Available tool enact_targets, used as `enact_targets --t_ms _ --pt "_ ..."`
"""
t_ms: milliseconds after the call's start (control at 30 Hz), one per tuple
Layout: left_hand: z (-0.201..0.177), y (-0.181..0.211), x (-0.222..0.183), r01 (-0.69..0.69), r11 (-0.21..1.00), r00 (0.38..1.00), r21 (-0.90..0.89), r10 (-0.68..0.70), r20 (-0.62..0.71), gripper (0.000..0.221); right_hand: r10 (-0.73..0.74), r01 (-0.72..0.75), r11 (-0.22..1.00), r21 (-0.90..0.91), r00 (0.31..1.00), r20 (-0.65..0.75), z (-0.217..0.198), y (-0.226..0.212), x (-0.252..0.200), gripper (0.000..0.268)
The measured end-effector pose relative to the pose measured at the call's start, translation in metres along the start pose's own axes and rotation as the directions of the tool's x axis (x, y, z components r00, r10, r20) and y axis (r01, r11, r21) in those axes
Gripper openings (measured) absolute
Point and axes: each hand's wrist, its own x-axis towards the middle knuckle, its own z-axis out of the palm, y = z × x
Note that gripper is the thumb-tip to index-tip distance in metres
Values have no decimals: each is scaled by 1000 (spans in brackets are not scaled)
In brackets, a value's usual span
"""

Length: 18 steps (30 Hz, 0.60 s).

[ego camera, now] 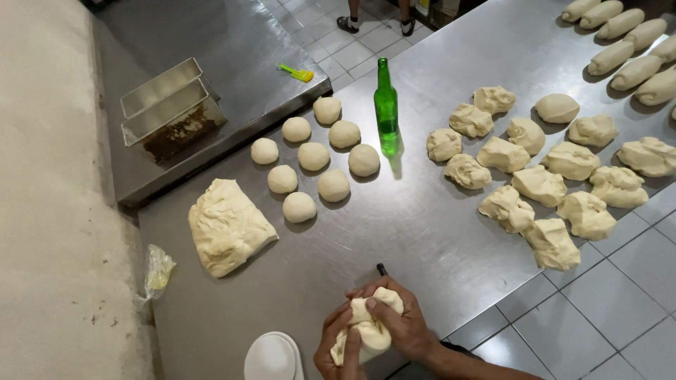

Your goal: Dividing and shaping portions of bread dough on a stainless steel workbench using a digital scale and scraper.

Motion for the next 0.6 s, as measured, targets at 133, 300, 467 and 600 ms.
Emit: enact_targets --t_ms 133,300,467,600 --pt "109 93 61 9 1000 999 3 -9 -48 42 51 -67 985 -156 993 -104 -6 -3 4 15" --pt "160 148 67 -325 915 945 238 304 121 53 170 -180 983 -35 965 -200 -14 -11 11 21" --pt "149 67 63 -163 985 986 55 164 -10 36 167 -146 980 136 973 -158 -33 -13 13 47" --pt "167 93 69 92 984 985 151 -68 -161 58 136 -133 991 30 981 -138 -47 -6 16 37"
